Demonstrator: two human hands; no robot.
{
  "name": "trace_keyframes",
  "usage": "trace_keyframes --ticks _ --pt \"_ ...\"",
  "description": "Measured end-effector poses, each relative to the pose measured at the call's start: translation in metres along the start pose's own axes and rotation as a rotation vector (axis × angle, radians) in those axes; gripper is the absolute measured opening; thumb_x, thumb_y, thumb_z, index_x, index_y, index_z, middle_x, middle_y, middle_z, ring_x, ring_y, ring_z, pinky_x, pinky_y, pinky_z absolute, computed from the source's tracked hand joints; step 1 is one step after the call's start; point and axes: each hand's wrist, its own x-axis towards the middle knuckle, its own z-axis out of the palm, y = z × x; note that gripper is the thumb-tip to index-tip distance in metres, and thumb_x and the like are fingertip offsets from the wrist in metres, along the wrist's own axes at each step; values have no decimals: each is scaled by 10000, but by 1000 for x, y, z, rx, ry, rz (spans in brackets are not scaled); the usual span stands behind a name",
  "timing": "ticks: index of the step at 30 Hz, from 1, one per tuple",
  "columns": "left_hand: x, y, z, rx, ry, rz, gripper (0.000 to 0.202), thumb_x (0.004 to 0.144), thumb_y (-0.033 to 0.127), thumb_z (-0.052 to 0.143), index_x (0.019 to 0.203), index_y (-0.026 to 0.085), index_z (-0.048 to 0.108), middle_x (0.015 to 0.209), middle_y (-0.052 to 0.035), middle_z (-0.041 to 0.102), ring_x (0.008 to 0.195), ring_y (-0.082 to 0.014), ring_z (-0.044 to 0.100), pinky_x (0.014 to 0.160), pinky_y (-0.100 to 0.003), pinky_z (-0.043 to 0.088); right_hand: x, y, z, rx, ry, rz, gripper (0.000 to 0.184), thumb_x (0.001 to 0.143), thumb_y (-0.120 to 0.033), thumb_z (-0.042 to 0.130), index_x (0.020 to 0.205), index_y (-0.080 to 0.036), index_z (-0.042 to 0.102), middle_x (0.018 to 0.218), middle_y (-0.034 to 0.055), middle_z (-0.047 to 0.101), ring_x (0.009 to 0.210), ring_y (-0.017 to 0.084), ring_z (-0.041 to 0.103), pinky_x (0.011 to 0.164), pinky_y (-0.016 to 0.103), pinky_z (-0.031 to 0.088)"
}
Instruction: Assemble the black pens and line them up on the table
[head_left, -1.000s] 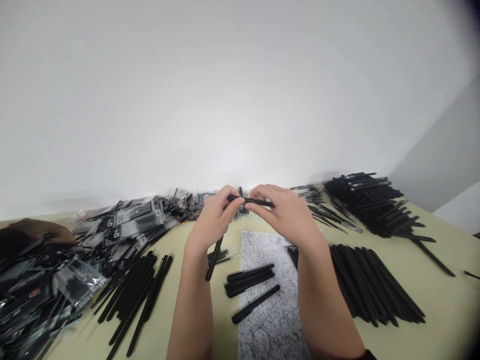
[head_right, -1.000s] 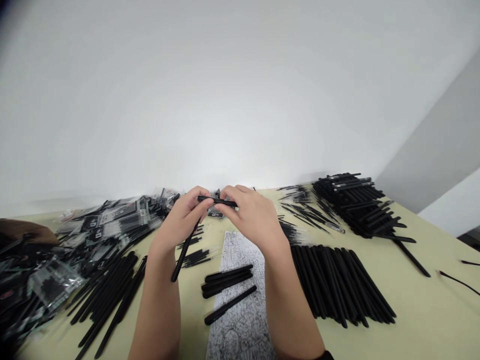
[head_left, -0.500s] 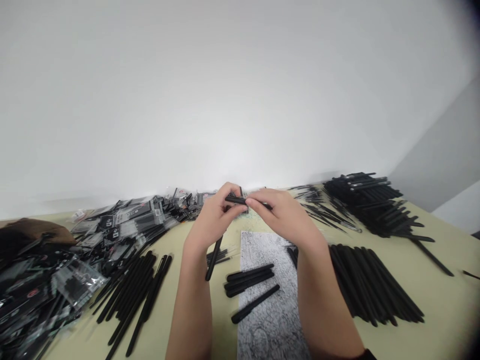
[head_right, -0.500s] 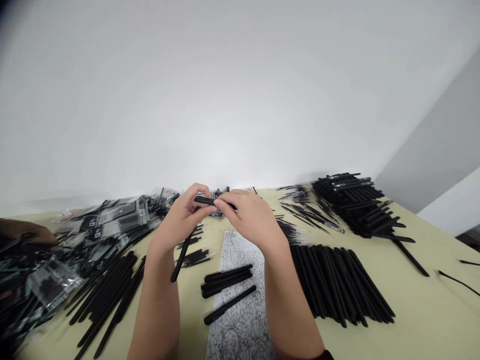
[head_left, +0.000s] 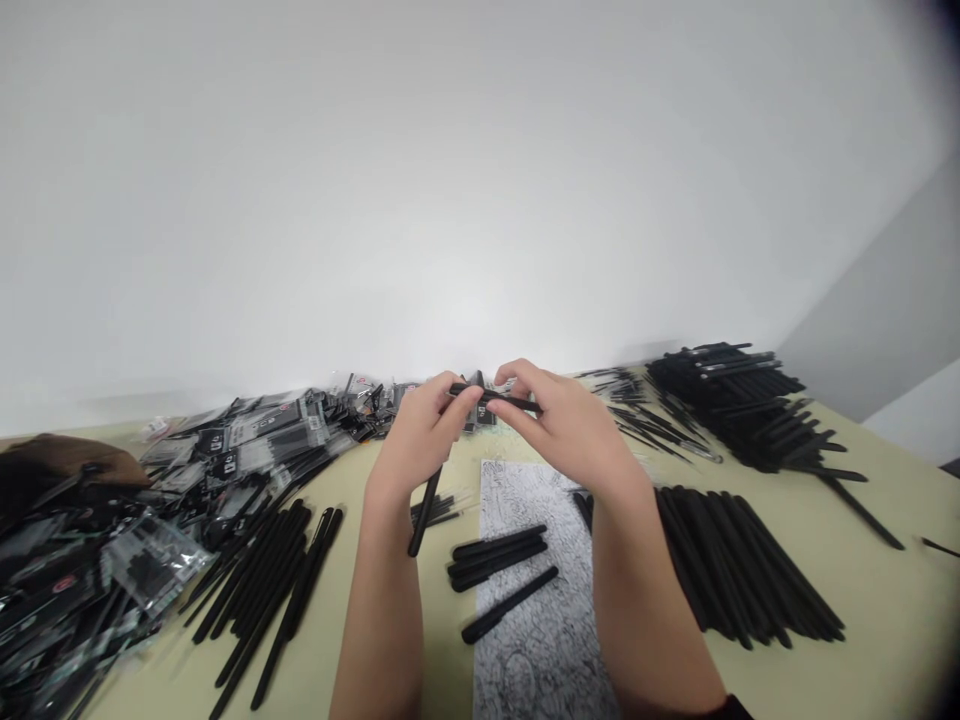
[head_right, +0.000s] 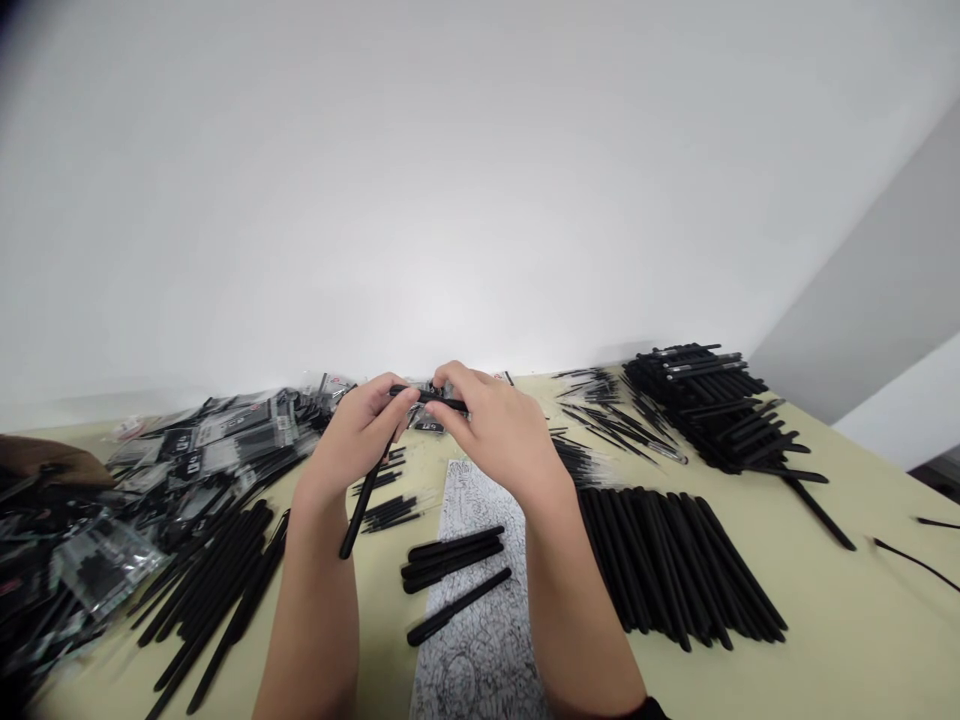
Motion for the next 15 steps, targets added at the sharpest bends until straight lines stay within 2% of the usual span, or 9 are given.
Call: trace_keyframes --ticks 8,15 --pt "-4 4 -3 -99 -85 42 161 939 356 511 1033 226 507 517 95 393 459 -73 326 458 -194 261 0 7 -1 96 -9 -23 223 922 -454 573 990 -252 637 968 13 695 882 170 625 694 282 420" --pt "-4 4 -1 -113 -73 52 172 898 333 574 1021 241 496 516 100 371 481 -77 305 476 -205 249 1 8 -4 129 -54 -46 273 973 -421 480 1000 -265 703 917 16 686 821 160 611 712 288 423"
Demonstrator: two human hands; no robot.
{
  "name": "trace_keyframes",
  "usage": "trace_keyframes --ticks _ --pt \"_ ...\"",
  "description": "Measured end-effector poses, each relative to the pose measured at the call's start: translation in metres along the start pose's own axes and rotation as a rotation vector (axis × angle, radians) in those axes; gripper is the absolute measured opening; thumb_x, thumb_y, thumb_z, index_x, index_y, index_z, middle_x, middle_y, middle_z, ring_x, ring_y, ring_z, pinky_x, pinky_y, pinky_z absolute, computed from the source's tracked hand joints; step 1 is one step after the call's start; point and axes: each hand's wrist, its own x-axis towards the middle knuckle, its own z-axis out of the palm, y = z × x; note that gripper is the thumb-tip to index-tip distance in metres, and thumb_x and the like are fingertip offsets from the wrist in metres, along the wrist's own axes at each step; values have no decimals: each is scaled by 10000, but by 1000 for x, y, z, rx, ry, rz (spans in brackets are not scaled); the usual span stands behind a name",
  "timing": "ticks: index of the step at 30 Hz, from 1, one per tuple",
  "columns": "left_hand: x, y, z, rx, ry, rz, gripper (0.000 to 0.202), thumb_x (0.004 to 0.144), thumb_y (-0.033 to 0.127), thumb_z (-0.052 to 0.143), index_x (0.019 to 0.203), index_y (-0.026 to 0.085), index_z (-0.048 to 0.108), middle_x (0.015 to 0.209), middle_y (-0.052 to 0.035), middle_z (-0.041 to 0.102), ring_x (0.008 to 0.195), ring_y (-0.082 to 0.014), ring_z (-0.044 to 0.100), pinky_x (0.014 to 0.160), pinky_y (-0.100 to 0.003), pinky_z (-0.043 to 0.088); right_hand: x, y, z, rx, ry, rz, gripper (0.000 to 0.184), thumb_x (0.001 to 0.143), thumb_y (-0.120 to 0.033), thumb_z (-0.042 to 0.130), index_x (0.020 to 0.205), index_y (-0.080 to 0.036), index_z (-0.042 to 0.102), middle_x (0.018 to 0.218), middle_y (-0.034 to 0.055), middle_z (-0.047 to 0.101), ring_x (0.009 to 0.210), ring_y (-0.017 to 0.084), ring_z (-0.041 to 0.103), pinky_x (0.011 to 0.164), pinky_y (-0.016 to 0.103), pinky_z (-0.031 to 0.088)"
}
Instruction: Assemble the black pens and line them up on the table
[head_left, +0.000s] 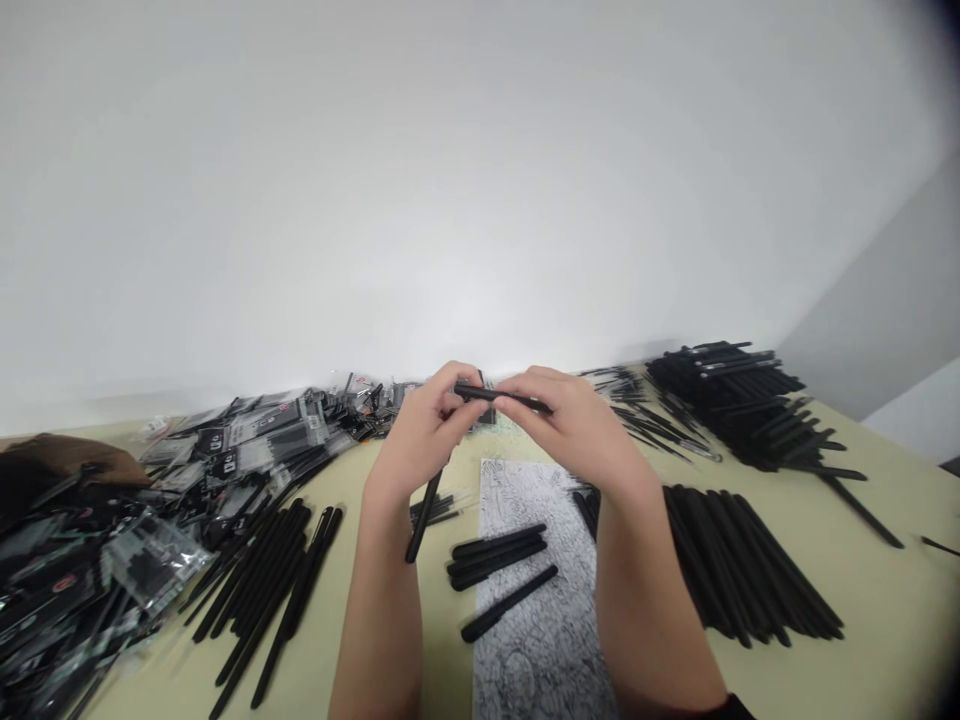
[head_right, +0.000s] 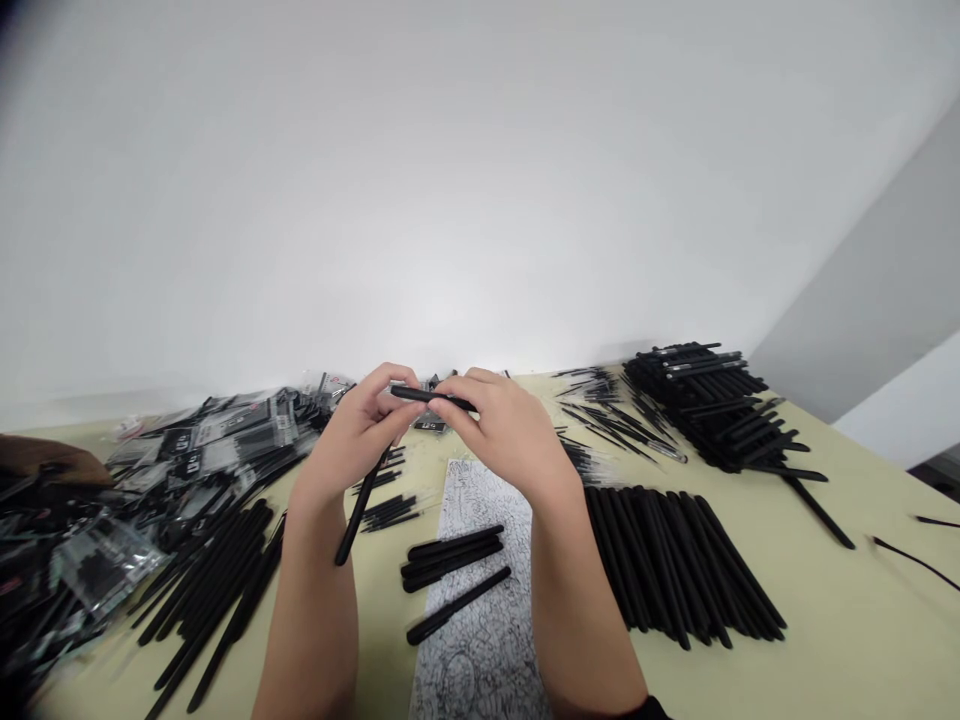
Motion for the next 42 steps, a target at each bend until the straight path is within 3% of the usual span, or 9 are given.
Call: trace_keyframes --ticks 4,10,16,21,27,33,42 --pt "2 -2 1 -8 17 -52 300 842 406 663 996 231 475 511 105 405 469 -71 293 455 -202 227 0 0 1 -54 34 -4 253 967 -408 495 1014 -271 703 928 20 688 814 160 617 709 286 422" --pt "3 -3 0 93 43 2 312 960 445 461 793 187 518 542 54 462 490 -75 388 494 -211 318 0 -2 1 -37 34 -13 226 951 -426 533 993 -274 696 953 9 705 859 161 628 718 288 435" --pt "0 1 -1 15 -16 17 150 954 368 492 1006 230 518 535 82 414 477 -82 351 483 -214 294 -1 0 1 30 20 6 200 911 -428 594 979 -262 681 940 4 707 859 160 628 688 281 442" --pt "-2 2 -1 -3 -27 29 127 940 341 519 1018 249 557 525 76 380 483 -94 326 491 -241 281 -1 2 -1 96 9 -12 240 945 -425 529 956 -254 697 906 14 711 826 161 626 704 294 446" --pt "2 -2 -1 -12 -7 -22 260 870 372 632 1083 249 545 567 71 425 497 -87 334 478 -233 265 0 1 -1 72 6 -21 244 965 -388 509 926 -267 717 918 6 710 826 158 627 735 297 440" --pt "3 -4 -1 74 -41 5 224 937 413 523 916 205 604 579 52 415 517 -82 341 482 -220 273 -1 1 0 15 25 -5 184 929 -409 576 947 -276 702 930 0 695 800 152 619 715 290 433" --pt "0 1 -2 13 -37 50 101 911 310 569 970 229 579 629 50 483 528 -79 355 504 -221 291 -1 0 -2 120 -24 -22 163 908 -376 585 952 -253 682 887 3 703 809 152 615 677 281 425"
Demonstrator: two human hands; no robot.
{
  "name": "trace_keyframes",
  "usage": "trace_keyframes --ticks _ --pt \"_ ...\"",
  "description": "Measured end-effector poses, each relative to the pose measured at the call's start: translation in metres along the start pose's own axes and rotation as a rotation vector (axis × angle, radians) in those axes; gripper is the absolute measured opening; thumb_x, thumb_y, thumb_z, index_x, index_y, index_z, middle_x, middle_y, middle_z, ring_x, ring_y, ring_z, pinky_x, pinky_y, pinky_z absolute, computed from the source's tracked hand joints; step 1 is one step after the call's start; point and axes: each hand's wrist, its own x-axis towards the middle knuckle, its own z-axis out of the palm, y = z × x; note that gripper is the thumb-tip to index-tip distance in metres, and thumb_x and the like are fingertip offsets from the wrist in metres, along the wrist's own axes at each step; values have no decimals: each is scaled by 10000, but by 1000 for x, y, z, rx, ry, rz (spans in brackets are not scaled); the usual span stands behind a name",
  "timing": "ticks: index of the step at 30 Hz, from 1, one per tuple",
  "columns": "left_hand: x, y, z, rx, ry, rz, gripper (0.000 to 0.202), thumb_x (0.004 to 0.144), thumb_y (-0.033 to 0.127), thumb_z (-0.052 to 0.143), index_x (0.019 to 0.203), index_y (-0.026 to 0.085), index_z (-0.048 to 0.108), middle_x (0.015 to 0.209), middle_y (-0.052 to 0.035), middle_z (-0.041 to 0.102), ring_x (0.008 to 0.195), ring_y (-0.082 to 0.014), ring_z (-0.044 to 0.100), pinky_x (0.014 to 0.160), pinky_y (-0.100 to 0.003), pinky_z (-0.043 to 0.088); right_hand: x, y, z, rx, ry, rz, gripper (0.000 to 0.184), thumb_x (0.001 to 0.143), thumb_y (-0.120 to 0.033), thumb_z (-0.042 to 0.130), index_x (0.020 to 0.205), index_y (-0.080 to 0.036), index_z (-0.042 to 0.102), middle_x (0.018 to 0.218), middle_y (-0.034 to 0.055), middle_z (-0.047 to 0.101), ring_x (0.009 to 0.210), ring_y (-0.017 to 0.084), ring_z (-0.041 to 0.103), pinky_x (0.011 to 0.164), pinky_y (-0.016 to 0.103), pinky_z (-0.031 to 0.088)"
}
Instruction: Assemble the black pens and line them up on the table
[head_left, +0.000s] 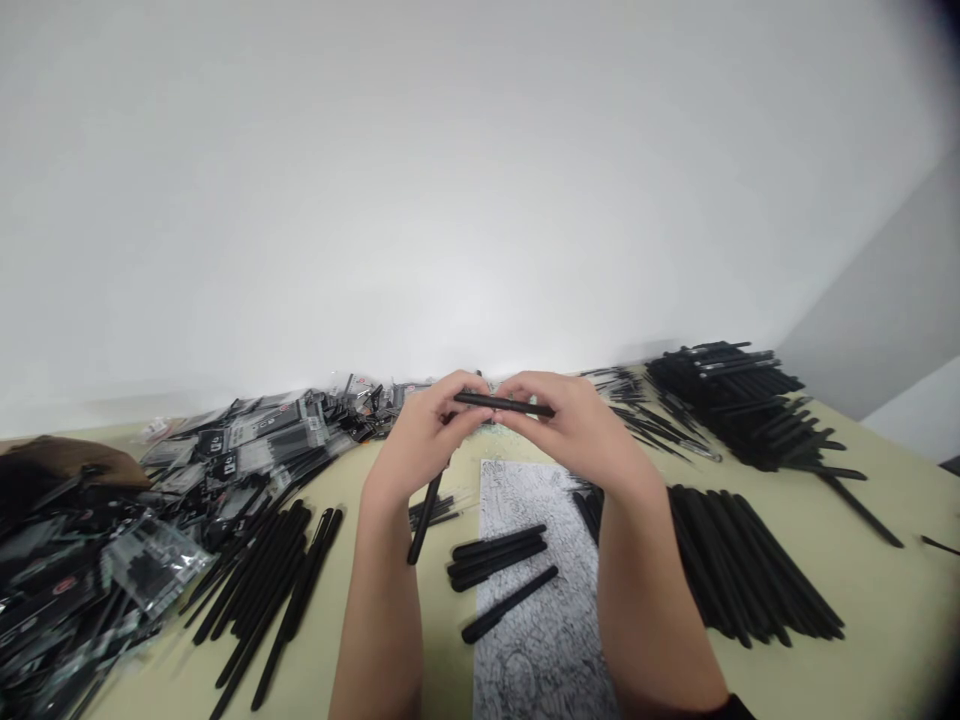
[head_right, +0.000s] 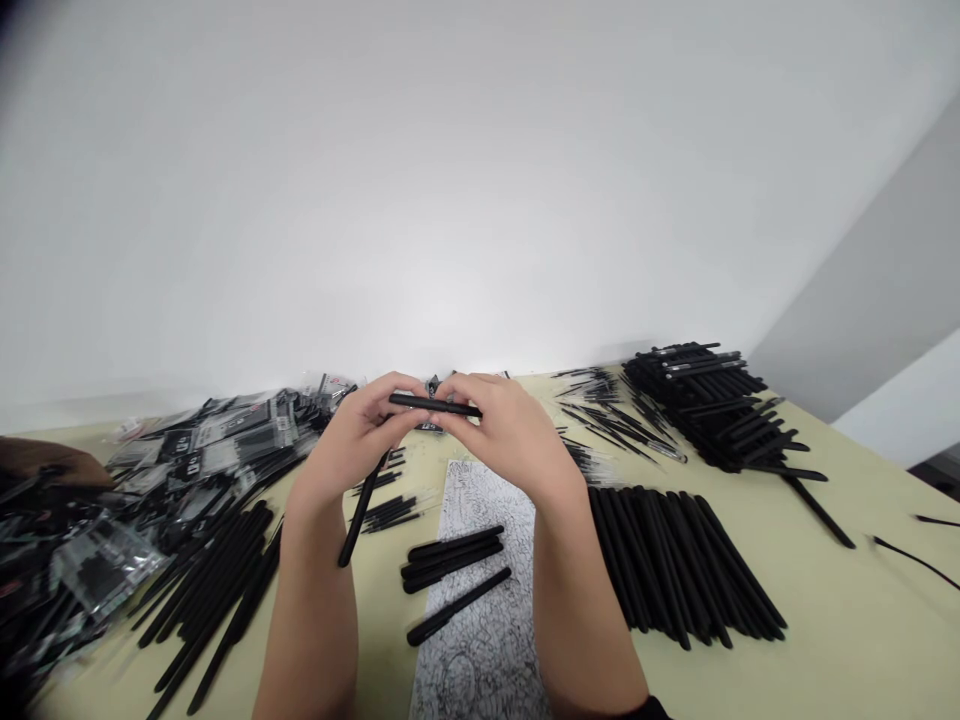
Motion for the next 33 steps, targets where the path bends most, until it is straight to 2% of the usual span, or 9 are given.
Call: trace_keyframes --ticks 4,8,13,19,24,27,29,33 --pt "0 0 -2 -20 27 -31 161 879 299 611 1012 228 555 599 67 457 515 -73 353 488 -203 286 1 -3 1 53 -19 -50 255 976 -352 479 925 -240 702 870 -6 711 768 130 610 692 279 421" --pt "0 -3 -4 -7 30 -100 232 880 363 613 1035 217 520 552 87 429 474 -67 325 446 -189 265 2 -2 4 -58 15 -1 234 970 -374 506 943 -247 701 899 -7 717 799 143 615 685 283 415" --pt "2 -5 -3 126 43 -54 262 958 394 475 844 178 569 560 55 455 496 -70 384 476 -195 314 2 2 5 -123 48 17 180 945 -404 560 966 -269 677 962 -10 715 869 156 628 715 291 429" --pt "1 -6 -1 69 3 -3 172 962 343 491 1035 220 587 532 81 413 482 -72 359 483 -196 303 1 4 3 -105 43 48 115 898 -370 628 962 -276 646 927 -24 714 878 158 640 690 286 424" --pt "1 -6 -1 74 45 27 215 946 334 521 1086 236 653 532 69 412 496 -78 362 495 -211 315 1 1 3 -89 44 31 220 962 -411 518 949 -278 693 929 -17 726 845 150 639 683 285 428" --pt "2 -5 -2 102 79 -4 259 919 340 566 1137 227 649 527 72 426 488 -79 369 487 -212 319 1 2 3 -118 70 9 229 966 -402 519 955 -275 709 946 -11 725 835 151 639 711 290 436" --pt "3 -4 -2 134 88 -18 255 924 362 553 1101 206 651 521 68 442 480 -81 385 478 -212 322 1 3 4 -142 84 -3 208 957 -398 545 986 -271 708 961 -5 721 836 154 641 721 292 440" --pt "3 -3 -2 158 73 -6 277 969 390 462 919 181 637 534 51 478 480 -78 421 489 -208 348 1 5 4 -160 109 -34 167 942 -369 584 984 -264 707 941 -10 718 835 151 644 728 289 442"
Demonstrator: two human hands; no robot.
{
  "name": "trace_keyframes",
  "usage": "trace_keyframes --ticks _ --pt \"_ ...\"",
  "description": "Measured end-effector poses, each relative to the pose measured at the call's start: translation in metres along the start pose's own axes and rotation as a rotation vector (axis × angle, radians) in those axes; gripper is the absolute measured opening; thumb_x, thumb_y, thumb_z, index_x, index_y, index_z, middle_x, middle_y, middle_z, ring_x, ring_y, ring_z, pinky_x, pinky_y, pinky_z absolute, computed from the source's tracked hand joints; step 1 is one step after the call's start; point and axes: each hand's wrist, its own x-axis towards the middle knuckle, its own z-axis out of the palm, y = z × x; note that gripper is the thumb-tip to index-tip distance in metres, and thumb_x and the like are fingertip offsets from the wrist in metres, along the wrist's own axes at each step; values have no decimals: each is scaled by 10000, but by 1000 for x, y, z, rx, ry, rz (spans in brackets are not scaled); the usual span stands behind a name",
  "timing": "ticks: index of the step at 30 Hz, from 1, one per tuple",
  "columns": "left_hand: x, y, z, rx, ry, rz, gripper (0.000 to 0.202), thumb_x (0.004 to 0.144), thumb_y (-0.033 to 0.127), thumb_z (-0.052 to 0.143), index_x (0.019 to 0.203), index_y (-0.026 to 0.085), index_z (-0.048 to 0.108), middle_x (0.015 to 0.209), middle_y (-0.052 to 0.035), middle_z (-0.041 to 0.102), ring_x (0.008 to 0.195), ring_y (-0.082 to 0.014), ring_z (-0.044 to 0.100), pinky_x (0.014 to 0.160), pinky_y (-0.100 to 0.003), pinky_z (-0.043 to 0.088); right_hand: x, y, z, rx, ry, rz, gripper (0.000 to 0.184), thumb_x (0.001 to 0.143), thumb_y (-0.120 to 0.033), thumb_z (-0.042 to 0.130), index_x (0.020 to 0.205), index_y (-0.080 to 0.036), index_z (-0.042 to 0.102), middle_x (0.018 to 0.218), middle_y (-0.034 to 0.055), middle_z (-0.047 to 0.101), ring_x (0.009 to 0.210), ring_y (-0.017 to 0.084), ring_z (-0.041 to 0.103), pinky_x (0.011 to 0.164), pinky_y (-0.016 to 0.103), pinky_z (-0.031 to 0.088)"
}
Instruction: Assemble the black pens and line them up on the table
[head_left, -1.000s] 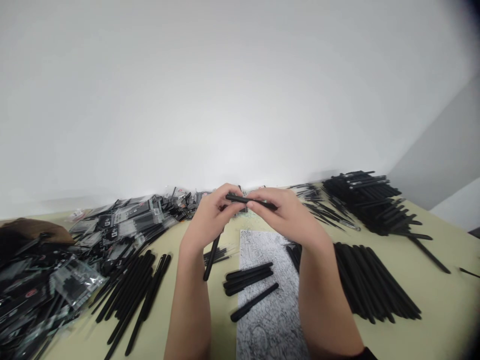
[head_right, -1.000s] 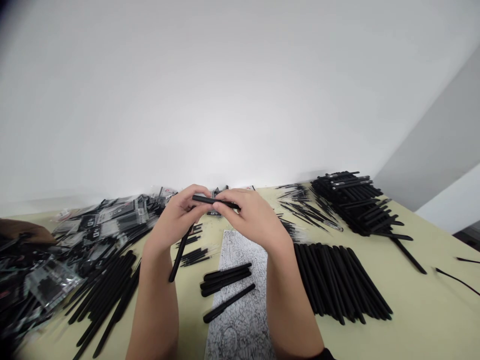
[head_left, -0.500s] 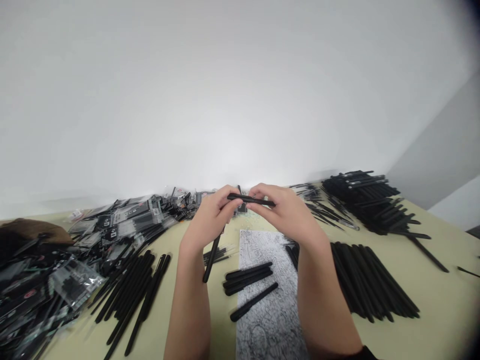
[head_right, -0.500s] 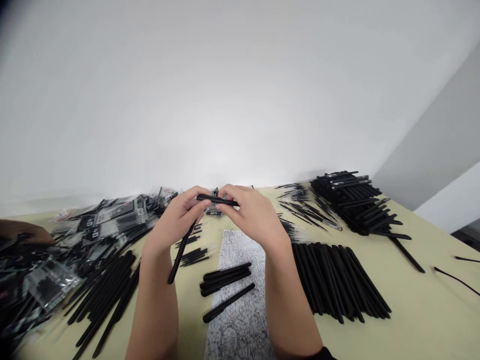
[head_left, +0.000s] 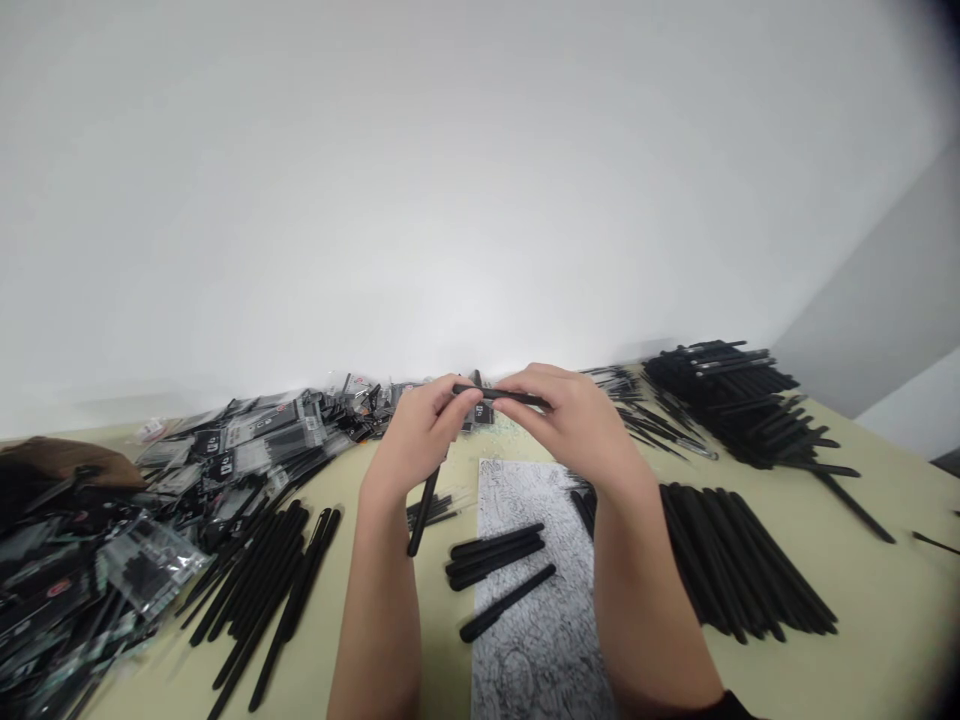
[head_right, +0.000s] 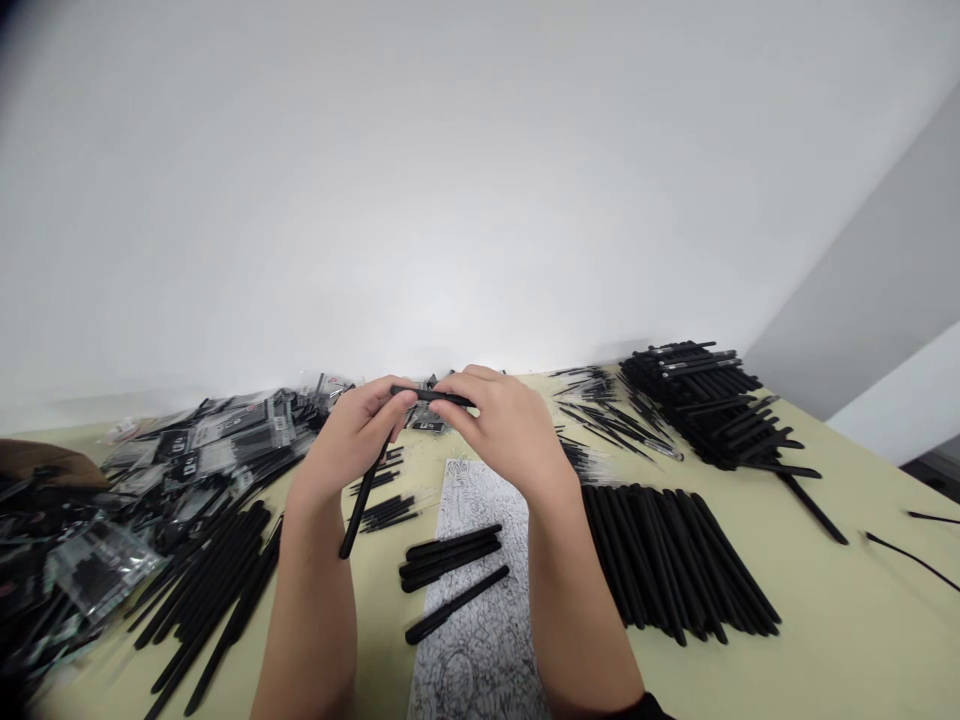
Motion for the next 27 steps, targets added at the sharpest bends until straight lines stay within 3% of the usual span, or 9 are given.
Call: trace_keyframes --ticks 5,10,15,21,27 --pt "-3 2 -1 -73 -78 19 203 969 362 471 1049 210 579 526 79 436 459 -72 375 471 -200 314 0 0 -3 54 29 -18 97 902 -325 637 922 -251 698 906 -12 724 827 154 648 715 285 446" --pt "-3 1 0 -41 -44 28 191 961 321 478 1085 232 593 524 78 387 478 -82 326 474 -208 294 -1 -1 -4 89 7 -22 166 911 -368 609 957 -250 715 917 0 730 819 154 651 693 285 449" --pt "-1 0 1 -61 -4 -15 246 938 366 530 1121 225 614 522 74 430 481 -85 377 481 -210 314 -1 -2 -3 43 50 -35 169 925 -348 595 946 -244 727 907 2 734 819 149 654 689 277 440" --pt "0 2 1 -16 -1 -9 349 962 411 453 781 162 619 540 45 463 501 -85 415 506 -217 335 -4 -1 -5 30 119 -84 147 909 -361 629 903 -253 729 877 6 733 808 159 663 698 287 456" --pt "-1 7 3 -44 2 7 369 971 397 447 704 170 561 545 46 478 494 -76 433 517 -212 350 -4 0 -4 13 139 -51 110 872 -356 673 871 -259 727 876 11 739 810 175 671 704 299 468"
